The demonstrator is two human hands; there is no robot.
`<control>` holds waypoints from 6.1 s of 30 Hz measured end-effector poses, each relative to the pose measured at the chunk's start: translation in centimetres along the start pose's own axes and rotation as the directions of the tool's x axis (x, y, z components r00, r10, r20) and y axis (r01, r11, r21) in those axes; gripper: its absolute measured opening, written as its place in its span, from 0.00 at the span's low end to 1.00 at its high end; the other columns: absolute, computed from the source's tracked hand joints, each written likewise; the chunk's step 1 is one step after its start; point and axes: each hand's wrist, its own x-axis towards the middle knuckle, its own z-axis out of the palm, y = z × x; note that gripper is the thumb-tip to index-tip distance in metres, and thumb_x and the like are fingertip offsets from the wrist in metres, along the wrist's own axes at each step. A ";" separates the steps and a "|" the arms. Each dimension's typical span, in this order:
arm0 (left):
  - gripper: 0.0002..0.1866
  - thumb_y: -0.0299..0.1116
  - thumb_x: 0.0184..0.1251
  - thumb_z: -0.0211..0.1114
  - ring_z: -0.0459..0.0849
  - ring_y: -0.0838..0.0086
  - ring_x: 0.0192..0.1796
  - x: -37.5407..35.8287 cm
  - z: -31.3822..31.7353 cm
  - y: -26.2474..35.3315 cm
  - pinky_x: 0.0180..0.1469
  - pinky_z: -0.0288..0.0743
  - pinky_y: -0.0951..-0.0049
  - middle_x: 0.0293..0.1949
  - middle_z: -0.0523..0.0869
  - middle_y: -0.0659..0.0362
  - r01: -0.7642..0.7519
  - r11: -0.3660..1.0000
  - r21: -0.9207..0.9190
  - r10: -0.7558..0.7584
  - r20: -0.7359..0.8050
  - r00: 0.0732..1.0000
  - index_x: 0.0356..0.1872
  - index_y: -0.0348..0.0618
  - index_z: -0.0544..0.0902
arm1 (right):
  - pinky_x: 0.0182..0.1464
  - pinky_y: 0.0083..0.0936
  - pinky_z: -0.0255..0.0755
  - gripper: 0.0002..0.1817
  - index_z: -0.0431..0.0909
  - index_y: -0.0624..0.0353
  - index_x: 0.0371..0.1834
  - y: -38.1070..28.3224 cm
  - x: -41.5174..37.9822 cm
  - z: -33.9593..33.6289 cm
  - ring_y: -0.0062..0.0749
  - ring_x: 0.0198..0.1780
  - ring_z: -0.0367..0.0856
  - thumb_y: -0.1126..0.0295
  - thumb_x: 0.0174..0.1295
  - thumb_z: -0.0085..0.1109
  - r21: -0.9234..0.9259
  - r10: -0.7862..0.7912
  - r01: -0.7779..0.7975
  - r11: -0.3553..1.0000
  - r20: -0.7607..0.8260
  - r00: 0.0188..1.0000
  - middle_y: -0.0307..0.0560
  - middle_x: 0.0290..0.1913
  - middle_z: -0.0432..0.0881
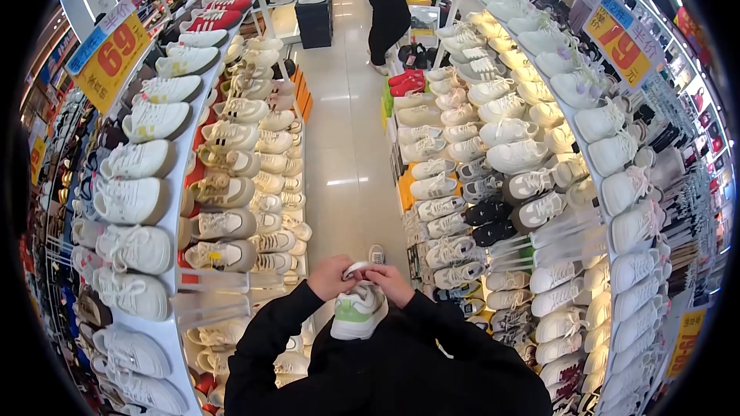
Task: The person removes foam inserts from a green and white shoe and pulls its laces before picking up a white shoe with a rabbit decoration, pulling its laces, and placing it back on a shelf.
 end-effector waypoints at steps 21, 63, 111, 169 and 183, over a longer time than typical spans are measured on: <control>0.20 0.44 0.61 0.68 0.78 0.54 0.23 17.6 -7.6 -1.0 0.26 0.71 0.60 0.19 0.76 0.51 0.119 0.950 0.290 -0.079 -0.147 0.986 0.18 0.39 0.76 | 0.43 0.16 0.68 0.04 0.74 0.62 0.37 -13.9 15.3 -13.7 0.15 0.38 0.72 0.73 0.66 0.56 -0.124 -0.019 0.066 0.990 0.345 0.939 0.35 0.37 0.79; 0.24 0.47 0.78 0.48 0.61 0.84 0.20 41.9 -31.0 -18.6 0.24 0.54 0.82 0.17 0.67 0.66 -0.091 0.608 -0.789 -0.284 -0.323 0.903 0.22 0.42 0.70 | 0.30 0.17 0.64 0.04 0.74 0.63 0.29 -36.1 44.1 -18.1 0.13 0.26 0.69 0.73 0.58 0.55 -0.682 -0.087 0.151 0.716 0.127 0.988 0.32 0.23 0.74; 0.14 0.18 0.53 0.58 0.83 0.52 0.50 88.6 -55.5 -31.3 0.48 0.78 0.66 0.47 0.84 0.43 0.101 0.979 -0.176 -0.159 -0.352 0.922 0.43 0.34 0.79 | 0.40 0.16 0.70 0.09 0.76 0.63 0.36 -67.9 87.5 -34.0 0.17 0.34 0.76 0.68 0.66 0.59 -0.151 -0.153 0.165 0.975 0.087 0.984 0.37 0.32 0.79; 0.11 0.30 0.71 0.58 0.80 0.82 0.37 130.7 -75.5 -38.7 0.45 0.74 0.82 0.30 0.84 0.61 0.415 0.668 -0.618 -0.095 0.481 0.871 0.40 0.29 0.80 | 0.39 0.23 0.68 0.12 0.72 0.63 0.42 -76.4 114.9 -52.3 0.23 0.35 0.75 0.63 0.71 0.49 -0.211 -0.257 0.191 0.959 -0.358 0.898 0.43 0.32 0.78; 0.13 0.30 0.64 0.59 0.76 0.82 0.29 130.2 -75.8 -42.8 0.31 0.70 0.78 0.26 0.81 0.60 0.116 0.980 -0.163 -0.042 0.398 0.917 0.45 0.33 0.82 | 0.52 0.28 0.71 0.07 0.72 0.60 0.27 -78.9 117.7 -51.6 0.39 0.48 0.78 0.73 0.53 0.63 -0.524 -0.581 0.351 0.776 -0.377 0.721 0.51 0.46 0.78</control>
